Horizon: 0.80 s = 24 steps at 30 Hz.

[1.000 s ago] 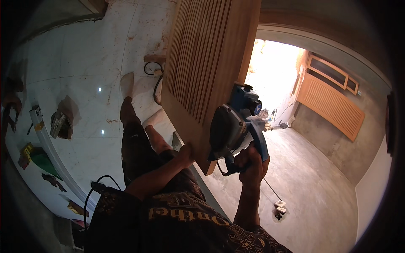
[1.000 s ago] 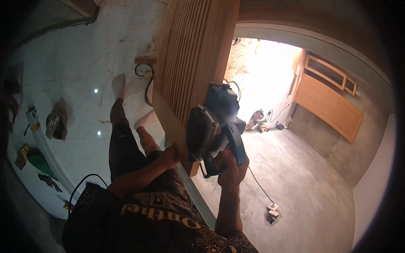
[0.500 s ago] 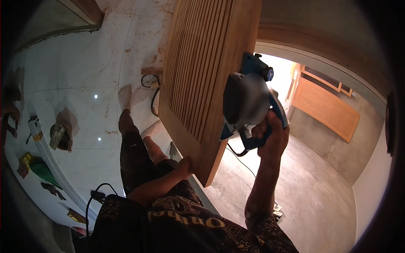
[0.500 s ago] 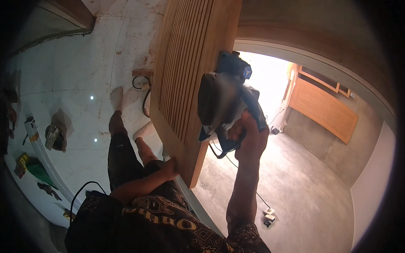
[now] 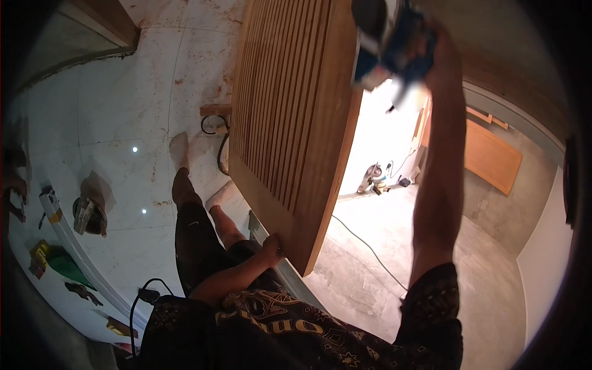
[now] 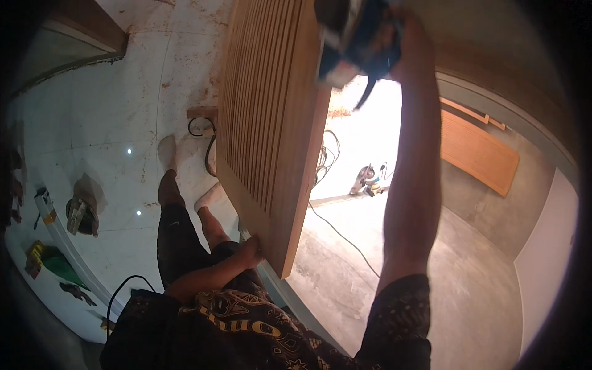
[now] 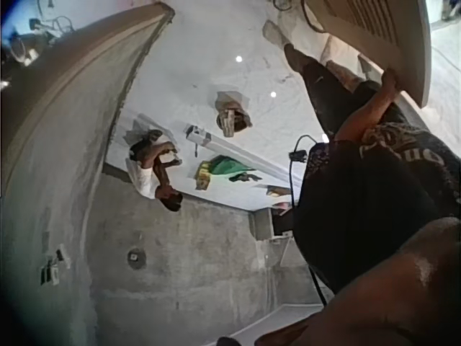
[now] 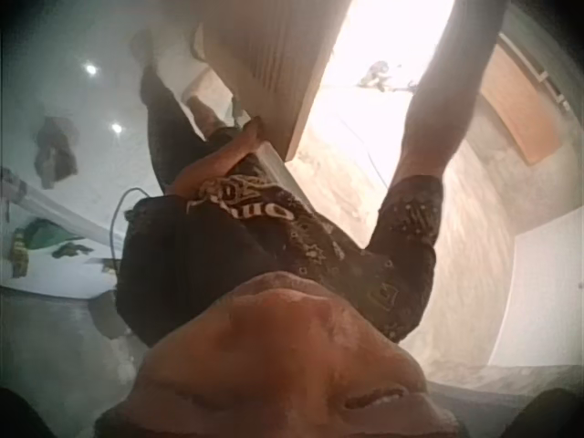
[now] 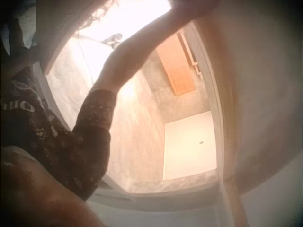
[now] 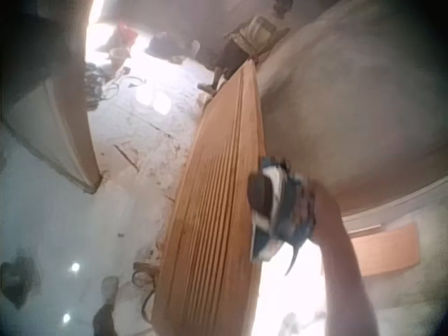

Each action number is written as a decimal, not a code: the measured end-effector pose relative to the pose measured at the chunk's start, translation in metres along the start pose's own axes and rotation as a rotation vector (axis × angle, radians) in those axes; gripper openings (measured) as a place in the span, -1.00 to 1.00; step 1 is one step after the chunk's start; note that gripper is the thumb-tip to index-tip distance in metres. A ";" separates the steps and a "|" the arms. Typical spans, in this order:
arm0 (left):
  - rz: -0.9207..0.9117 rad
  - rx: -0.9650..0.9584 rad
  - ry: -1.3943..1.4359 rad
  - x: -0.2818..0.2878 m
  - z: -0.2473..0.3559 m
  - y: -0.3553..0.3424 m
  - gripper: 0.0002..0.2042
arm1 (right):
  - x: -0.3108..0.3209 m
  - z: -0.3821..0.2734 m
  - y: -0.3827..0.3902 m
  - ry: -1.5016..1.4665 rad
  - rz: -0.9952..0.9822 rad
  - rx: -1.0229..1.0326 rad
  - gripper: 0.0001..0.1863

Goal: The person planes the edges of a wooden door using an electric planer, turning and holding the door by hand to plane different sides.

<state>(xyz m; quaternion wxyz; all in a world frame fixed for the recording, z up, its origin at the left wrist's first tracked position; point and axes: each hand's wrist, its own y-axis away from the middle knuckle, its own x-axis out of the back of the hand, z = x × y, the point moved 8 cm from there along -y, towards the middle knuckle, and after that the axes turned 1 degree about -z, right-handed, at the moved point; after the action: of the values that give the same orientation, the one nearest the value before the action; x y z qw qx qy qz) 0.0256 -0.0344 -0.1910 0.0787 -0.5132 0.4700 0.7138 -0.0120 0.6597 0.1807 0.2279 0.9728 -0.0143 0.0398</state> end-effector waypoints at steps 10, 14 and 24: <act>-0.178 -0.381 -1.192 -0.095 0.091 0.063 -0.58 | 0.024 -0.068 0.113 0.117 0.317 0.267 -0.79; -0.147 -0.219 -0.625 -0.042 -0.006 0.050 -0.57 | 0.050 -0.026 0.270 0.167 0.185 0.249 -0.73; 0.004 0.239 0.422 -0.063 -0.143 0.129 -0.52 | 0.193 0.231 0.736 -0.019 0.457 0.063 -0.78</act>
<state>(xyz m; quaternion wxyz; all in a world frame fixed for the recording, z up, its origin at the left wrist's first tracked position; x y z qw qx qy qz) 0.0723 -0.1885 -0.0686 0.0375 -0.6372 0.5580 0.5302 0.1628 -0.1044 0.3165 0.1821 0.9512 -0.2353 0.0816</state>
